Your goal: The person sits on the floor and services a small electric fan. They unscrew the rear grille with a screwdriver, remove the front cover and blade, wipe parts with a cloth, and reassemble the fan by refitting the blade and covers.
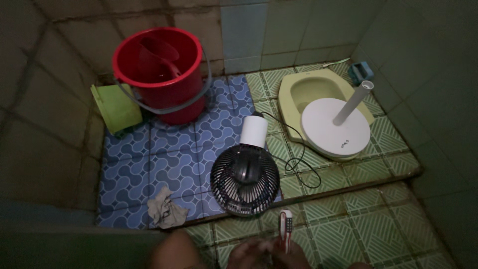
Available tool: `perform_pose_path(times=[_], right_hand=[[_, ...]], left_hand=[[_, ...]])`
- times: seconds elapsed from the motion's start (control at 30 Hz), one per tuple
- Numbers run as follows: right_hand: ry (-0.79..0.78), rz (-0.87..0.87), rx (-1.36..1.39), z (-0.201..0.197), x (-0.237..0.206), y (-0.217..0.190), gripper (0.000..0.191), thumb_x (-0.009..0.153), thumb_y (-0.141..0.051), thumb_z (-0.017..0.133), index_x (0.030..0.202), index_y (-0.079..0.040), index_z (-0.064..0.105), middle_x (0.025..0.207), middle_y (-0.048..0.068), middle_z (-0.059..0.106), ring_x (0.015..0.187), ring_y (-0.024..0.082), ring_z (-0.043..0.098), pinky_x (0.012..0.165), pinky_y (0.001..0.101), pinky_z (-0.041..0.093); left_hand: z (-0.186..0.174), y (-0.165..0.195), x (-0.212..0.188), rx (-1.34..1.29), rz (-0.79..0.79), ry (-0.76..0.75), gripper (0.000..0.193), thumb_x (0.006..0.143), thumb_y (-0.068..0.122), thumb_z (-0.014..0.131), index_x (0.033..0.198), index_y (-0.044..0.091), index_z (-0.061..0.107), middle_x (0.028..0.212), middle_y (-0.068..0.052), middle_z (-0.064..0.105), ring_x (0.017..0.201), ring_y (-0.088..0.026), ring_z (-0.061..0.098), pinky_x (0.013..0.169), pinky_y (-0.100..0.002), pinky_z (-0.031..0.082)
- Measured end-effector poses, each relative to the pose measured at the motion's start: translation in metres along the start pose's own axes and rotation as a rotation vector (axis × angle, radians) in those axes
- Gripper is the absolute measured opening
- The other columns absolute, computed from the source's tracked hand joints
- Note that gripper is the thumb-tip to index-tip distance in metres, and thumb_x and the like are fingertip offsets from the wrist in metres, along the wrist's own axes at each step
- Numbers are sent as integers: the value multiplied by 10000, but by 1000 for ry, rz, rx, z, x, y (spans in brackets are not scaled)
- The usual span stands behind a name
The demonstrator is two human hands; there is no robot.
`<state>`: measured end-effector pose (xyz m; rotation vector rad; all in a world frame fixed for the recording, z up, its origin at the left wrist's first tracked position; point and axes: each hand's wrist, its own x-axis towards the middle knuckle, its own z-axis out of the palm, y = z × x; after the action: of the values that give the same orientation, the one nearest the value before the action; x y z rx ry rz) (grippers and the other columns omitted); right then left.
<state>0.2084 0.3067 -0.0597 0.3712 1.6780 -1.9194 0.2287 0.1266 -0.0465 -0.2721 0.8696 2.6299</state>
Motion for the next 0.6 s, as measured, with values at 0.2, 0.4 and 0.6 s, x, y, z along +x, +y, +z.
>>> perform_pose_path(times=[0.2, 0.4, 0.6], right_hand=[[119, -362, 797, 11, -15, -84, 343, 1023, -429, 577, 844, -139, 544, 642, -1, 449, 468, 122, 345, 422, 315, 291], [185, -648, 957, 45, -46, -176, 390, 1099, -454, 489, 972, -100, 592, 643, -18, 429, 466, 84, 292, 441, 270, 258], [173, -656, 984, 71, -54, -186, 411, 1094, -469, 465, 968, -98, 587, 666, 4, 424, 501, 95, 288, 459, 274, 262]], left_hand=[[1, 34, 2, 113, 11, 308, 354, 876, 152, 748, 1163, -54, 729, 988, -103, 772, 895, -210, 727, 826, -371, 582], [3, 30, 3, 167, 2, 185, 325, 862, 94, 789, 1154, -34, 725, 943, -107, 767, 810, -193, 722, 740, -355, 600], [-9, 15, 3, 226, -10, 163, 282, 861, 83, 772, 1106, -51, 734, 934, -113, 793, 819, -225, 764, 735, -387, 646]])
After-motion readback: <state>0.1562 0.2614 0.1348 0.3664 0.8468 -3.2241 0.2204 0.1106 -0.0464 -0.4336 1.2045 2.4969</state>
